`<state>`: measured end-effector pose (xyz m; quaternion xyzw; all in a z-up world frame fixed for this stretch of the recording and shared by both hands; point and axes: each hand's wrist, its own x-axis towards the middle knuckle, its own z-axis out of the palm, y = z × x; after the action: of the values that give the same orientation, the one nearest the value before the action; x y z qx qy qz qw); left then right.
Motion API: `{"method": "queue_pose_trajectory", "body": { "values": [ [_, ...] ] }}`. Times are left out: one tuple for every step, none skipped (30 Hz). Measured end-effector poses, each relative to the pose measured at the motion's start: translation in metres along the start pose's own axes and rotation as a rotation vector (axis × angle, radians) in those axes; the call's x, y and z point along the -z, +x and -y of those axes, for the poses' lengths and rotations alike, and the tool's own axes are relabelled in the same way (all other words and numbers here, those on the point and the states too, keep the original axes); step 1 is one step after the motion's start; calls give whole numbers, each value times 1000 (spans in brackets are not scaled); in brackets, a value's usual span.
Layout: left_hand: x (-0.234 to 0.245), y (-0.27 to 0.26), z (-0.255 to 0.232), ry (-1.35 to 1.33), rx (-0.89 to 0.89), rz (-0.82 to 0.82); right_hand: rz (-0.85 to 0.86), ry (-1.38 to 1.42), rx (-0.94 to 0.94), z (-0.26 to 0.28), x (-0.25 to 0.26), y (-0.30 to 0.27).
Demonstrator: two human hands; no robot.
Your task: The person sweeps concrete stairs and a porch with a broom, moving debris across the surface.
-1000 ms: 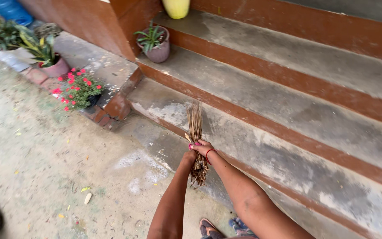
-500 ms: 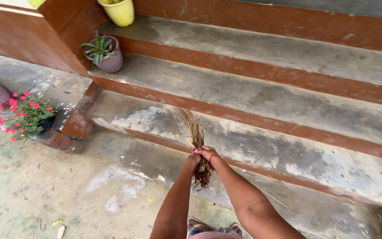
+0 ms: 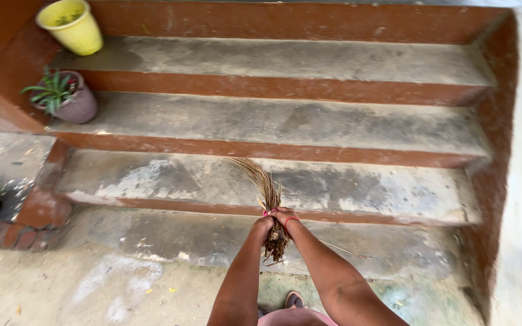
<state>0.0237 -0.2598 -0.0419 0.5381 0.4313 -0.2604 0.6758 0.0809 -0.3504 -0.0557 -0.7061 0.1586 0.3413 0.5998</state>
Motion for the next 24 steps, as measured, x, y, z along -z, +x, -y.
{"method": "queue_pose_trajectory", "body": {
  "values": [
    [-11,0,5,15,-2,18,-16,-74,68,-9,14,1],
    [-25,0,6,34,-13,41,-36,-147,142,-12,27,4],
    [-37,-1,8,64,-16,63,-54,-135,146,-17,39,4],
    [-49,-1,12,92,-20,89,-71,-153,119,-23,52,2],
    [-59,-2,15,120,-20,112,-88,-171,91,-27,62,1],
    [-67,-3,20,140,-18,129,-103,-164,91,-31,71,-2],
    [-74,-5,23,160,-14,144,-119,-147,61,-34,78,-5],
    [-76,-6,25,178,-11,151,-126,-135,33,-35,81,-7],
    [-78,-6,26,192,-10,155,-133,-132,35,-35,83,-9],
    [-80,-8,28,205,-7,160,-103,-100,20,-35,83,-11],
    [-83,-9,29,209,-3,163,-72,-67,6,-33,82,-12],
    [-80,-12,31,209,0,156,-64,-70,7,-31,76,-13],
    [-75,-15,29,209,2,148,-64,-85,18,-29,69,-14],
    [-69,-20,33,212,10,141,-62,-97,23,-31,61,-18],
    [-61,-24,36,216,17,134,-52,-98,19,-31,51,-22],
    [-51,-27,37,217,25,126,-56,-195,0,-30,41,-26],
    [-41,-31,41,220,35,120,-60,-293,-19,-28,28,-34],
    [-29,-33,40,223,34,112,-52,-293,-17,-25,15,-40],
    [-16,-36,41,223,37,105,-89,-354,13,-25,0,-45],
    [1,-40,43,220,40,97,-124,-416,41,-27,-16,-50],
    [20,-44,48,218,42,88,-114,-417,40,-28,-33,-52],
    [37,-48,48,206,38,82,-129,-391,12,-31,-49,-53],
    [54,-51,49,196,33,76,-145,-364,-17,-35,-67,-54],
    [76,-54,46,175,22,70,-133,-372,-13,-37,-88,-53]
  ]
}}
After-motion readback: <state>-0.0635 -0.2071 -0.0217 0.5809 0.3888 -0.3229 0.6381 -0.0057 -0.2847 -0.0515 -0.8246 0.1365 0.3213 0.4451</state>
